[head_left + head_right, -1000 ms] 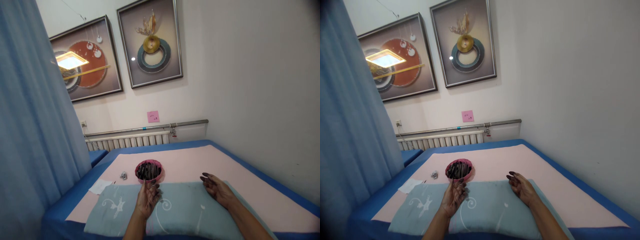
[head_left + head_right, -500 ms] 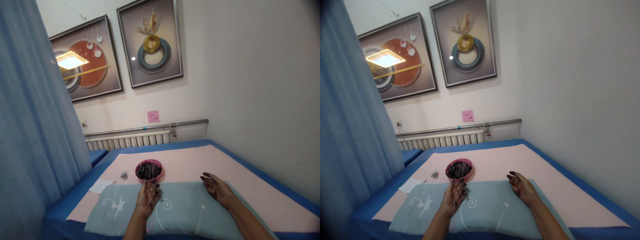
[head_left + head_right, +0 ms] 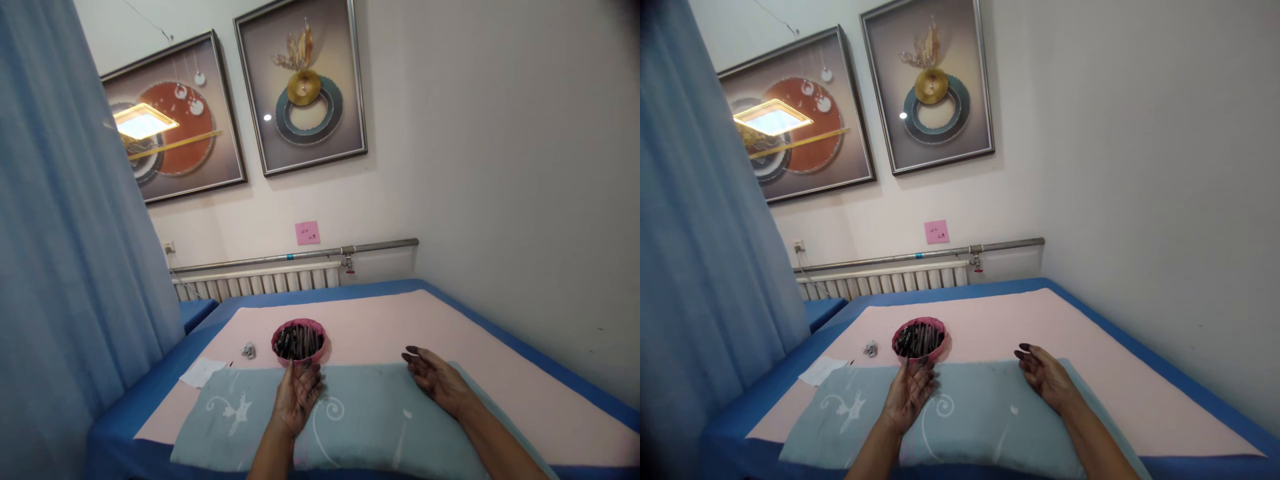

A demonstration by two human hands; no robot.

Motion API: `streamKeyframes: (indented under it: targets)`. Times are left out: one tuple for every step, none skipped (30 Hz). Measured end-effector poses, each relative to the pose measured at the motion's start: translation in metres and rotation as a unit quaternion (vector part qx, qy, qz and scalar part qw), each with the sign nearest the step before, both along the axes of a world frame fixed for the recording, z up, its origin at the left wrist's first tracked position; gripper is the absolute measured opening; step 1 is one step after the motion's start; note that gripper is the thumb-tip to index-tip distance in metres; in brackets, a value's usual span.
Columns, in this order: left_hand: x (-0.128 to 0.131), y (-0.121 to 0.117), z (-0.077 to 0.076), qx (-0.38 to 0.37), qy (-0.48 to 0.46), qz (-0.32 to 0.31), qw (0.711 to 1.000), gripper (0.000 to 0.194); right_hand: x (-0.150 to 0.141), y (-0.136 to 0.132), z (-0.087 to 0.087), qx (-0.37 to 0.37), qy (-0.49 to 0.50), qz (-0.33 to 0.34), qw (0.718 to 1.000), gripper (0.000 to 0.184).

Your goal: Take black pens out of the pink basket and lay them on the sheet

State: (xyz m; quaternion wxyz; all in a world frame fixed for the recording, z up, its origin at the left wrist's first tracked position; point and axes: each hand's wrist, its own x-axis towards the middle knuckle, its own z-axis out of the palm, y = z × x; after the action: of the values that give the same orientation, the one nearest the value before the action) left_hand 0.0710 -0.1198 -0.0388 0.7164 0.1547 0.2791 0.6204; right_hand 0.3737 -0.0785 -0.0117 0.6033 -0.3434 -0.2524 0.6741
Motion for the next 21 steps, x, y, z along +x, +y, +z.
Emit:
streamKeyframes:
  targets:
    - [0.0001, -0.0003, 0.0005, 0.0, -0.001, 0.001, 1.0, 0.034, -0.0003, -0.0006, 0.0006, 0.0, -0.001, -0.001, 1.0, 0.013]
    - [0.0002, -0.0006, 0.0012, 0.0, -0.001, 0.002, 1.0, 0.034, -0.0006, -0.0013, 0.0014, 0.001, -0.003, -0.001, 1.0, 0.011]
    - [0.0004, -0.0011, 0.0019, 0.0, -0.002, 0.004, 1.0, 0.034, -0.001, -0.002, 0.0023, 0.001, -0.005, -0.002, 1.0, 0.01]
    - [0.0007, -0.0015, 0.0026, 0.001, -0.003, 0.005, 1.0, 0.034, -0.0014, -0.0027, 0.0033, 0.001, -0.008, -0.003, 1.0, 0.009]
    - [0.0009, -0.002, 0.0033, 0.002, -0.004, 0.006, 1.0, 0.034, -0.0018, -0.0034, 0.0043, 0.001, -0.01, -0.004, 1.0, 0.008]
    - [0.0012, -0.0025, 0.0039, 0.004, -0.006, 0.007, 1.0, 0.033, -0.0021, -0.0039, 0.0051, 0.0, -0.013, -0.005, 1.0, 0.008]
    - [0.0014, -0.0029, 0.0044, 0.005, -0.007, 0.008, 1.0, 0.033, -0.0024, -0.0042, 0.0058, -0.001, -0.015, -0.006, 1.0, 0.008]
    - [0.0015, -0.0031, 0.0048, 0.007, -0.008, 0.009, 1.0, 0.033, -0.0026, -0.0044, 0.0062, -0.002, -0.017, -0.007, 1.0, 0.009]
    - [0.0016, -0.0033, 0.005, 0.007, -0.009, 0.01, 1.0, 0.033, -0.0028, -0.0045, 0.0064, -0.003, -0.019, -0.008, 1.0, 0.009]
    - [0.0017, -0.0033, 0.0051, 0.008, -0.009, 0.011, 1.0, 0.032, -0.0028, -0.0044, 0.0064, -0.003, -0.02, -0.008, 1.0, 0.009]
    - [0.0016, -0.0032, 0.0051, 0.007, -0.009, 0.012, 1.0, 0.032, -0.0028, -0.0043, 0.0062, -0.003, -0.02, -0.009, 1.0, 0.009]
    - [0.0015, -0.003, 0.005, 0.007, -0.008, 0.012, 1.0, 0.032, -0.0027, -0.004, 0.0059, -0.003, -0.021, -0.009, 1.0, 0.009]
    - [0.0014, -0.0028, 0.0048, 0.006, -0.008, 0.013, 1.0, 0.032, -0.0026, -0.0036, 0.0055, -0.003, -0.021, -0.009, 1.0, 0.009]
    - [0.0012, -0.0026, 0.0046, 0.006, -0.008, 0.013, 1.0, 0.032, -0.0024, -0.0032, 0.0049, -0.003, -0.02, -0.01, 1.0, 0.008]
    - [0.001, -0.0025, 0.0045, 0.006, -0.008, 0.013, 1.0, 0.032, -0.0022, -0.0027, 0.0043, -0.003, -0.02, -0.01, 1.0, 0.008]
    - [0.0009, -0.0024, 0.0043, 0.005, -0.008, 0.014, 1.0, 0.031, -0.0019, -0.0021, 0.0036, -0.003, -0.019, -0.01, 1.0, 0.008]
    - [0.0008, -0.0023, 0.0042, 0.005, -0.007, 0.014, 1.0, 0.031, -0.0017, -0.0016, 0.0029, -0.002, -0.018, -0.01, 1.0, 0.008]
    - [0.0007, -0.0023, 0.0042, 0.005, -0.007, 0.014, 1.0, 0.032, -0.0015, -0.001, 0.0022, -0.002, -0.017, -0.01, 1.0, 0.007]
    - [0.0008, -0.0023, 0.0043, 0.004, -0.007, 0.015, 1.0, 0.032, -0.0012, -0.0004, 0.0015, 0.0, -0.015, -0.01, 1.0, 0.007]
    - [0.0009, -0.0024, 0.0044, 0.004, -0.007, 0.015, 1.0, 0.032, -0.001, 0.0002, 0.0008, 0.001, -0.014, -0.01, 1.0, 0.007]
    - [0.0011, -0.0026, 0.0046, 0.004, -0.007, 0.016, 1.0, 0.032, -0.0008, 0.0007, 0.0001, 0.001, -0.012, -0.009, 1.0, 0.008]
